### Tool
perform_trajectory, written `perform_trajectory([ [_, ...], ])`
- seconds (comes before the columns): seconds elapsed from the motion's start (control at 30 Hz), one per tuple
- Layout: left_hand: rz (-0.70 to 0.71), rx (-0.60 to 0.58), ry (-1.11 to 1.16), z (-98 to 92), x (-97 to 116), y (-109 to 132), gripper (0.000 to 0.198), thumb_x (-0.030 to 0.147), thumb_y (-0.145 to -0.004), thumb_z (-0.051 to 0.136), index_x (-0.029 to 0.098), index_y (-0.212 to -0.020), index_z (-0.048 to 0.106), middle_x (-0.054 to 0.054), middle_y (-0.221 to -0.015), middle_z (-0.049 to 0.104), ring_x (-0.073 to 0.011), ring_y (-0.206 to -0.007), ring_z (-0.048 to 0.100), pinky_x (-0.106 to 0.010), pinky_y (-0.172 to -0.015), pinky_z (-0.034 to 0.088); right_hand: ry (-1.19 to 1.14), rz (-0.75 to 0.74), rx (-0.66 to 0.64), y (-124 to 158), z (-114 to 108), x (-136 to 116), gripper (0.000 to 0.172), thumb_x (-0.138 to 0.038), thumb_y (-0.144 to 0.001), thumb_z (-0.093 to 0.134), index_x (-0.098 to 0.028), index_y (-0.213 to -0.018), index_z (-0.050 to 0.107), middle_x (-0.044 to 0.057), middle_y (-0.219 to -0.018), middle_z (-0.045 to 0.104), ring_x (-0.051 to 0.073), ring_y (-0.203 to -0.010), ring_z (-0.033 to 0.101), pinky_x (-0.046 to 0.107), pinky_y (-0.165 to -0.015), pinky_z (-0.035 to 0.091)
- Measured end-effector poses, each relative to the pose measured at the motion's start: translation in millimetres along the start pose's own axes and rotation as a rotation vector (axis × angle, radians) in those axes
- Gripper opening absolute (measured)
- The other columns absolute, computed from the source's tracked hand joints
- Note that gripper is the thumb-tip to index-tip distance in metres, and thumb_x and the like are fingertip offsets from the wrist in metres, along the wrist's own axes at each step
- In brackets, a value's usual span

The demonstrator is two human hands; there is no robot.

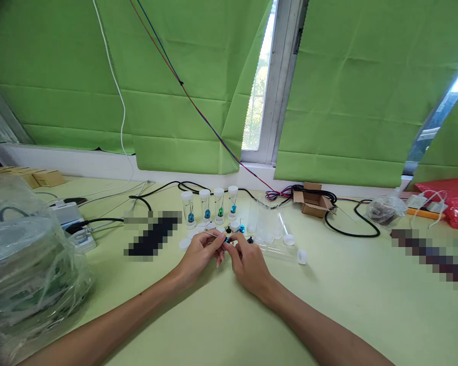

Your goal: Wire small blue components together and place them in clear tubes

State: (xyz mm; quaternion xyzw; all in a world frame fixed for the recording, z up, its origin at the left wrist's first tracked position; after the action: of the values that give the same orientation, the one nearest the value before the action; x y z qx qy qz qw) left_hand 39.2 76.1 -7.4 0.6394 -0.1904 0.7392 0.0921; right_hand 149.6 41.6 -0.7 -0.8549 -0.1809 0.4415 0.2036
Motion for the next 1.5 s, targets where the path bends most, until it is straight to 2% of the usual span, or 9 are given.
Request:
perform_trajectory([
  [0.27, 0.003, -0.003, 0.004, -0.4, -2.9, -1.2, 0.031, 0.044, -0.084, 0.065, 0.015, -0.075, 0.062, -0.002, -0.061, 0.061, -0.0118, -0.053, 0.054, -0.025, -0.051, 0.044, -0.010, -0.005, -0.017, 0.0, 1.1, 1.4, 0.018, -0.032, -0.099, 0.040, -0.022, -0.087, 0.052, -0.005, -0.054, 0.051, 0.013, -0.046, 0.043, 0.023, -0.050, 0.033],
  [1.13, 0.007, 0.016, -0.013, 0.0, 1.0, 0.2, 0.032, 0.045, -0.080, 0.068, 0.014, -0.073, 0.064, -0.002, -0.059, 0.059, -0.0113, -0.051, 0.051, -0.025, -0.050, 0.042, 0.041, -0.048, -0.021, -1.8, -1.8, -3.0, 0.023, -0.029, -0.099, 0.038, -0.022, -0.081, 0.051, -0.002, -0.063, 0.056, 0.014, -0.052, 0.044, 0.024, -0.054, 0.033],
  [1.37, 0.008, 0.009, -0.040, -0.5, 1.0, -1.0, 0.033, 0.047, -0.080, 0.068, 0.015, -0.075, 0.063, -0.003, -0.063, 0.061, -0.0116, -0.052, 0.053, -0.024, -0.049, 0.043, 0.064, -0.060, 0.005, -2.2, -3.4, -4.0, 0.024, -0.029, -0.099, 0.040, -0.022, -0.083, 0.055, -0.002, -0.062, 0.057, 0.013, -0.051, 0.045, 0.024, -0.052, 0.033],
  [1.5, 0.016, 0.025, -0.075, -3.0, 1.7, -1.8, 0.035, 0.050, -0.080, 0.066, 0.016, -0.074, 0.062, -0.001, -0.061, 0.060, -0.0112, -0.049, 0.053, -0.024, -0.048, 0.043, 0.060, -0.046, 0.008, -2.2, -1.8, -2.0, 0.023, -0.030, -0.099, 0.040, -0.022, -0.084, 0.055, -0.003, -0.058, 0.053, 0.013, -0.049, 0.042, 0.024, -0.051, 0.032],
])
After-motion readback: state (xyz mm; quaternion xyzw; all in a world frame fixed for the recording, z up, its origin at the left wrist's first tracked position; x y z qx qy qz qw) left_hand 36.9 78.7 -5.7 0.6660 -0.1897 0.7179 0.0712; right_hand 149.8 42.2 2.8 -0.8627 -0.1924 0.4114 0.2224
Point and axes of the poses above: each hand's wrist, its own y-axis away from the middle knuckle, its own z-axis out of the palm, x = y × z, the point moved 8 cm from there along -y, towards the middle knuckle
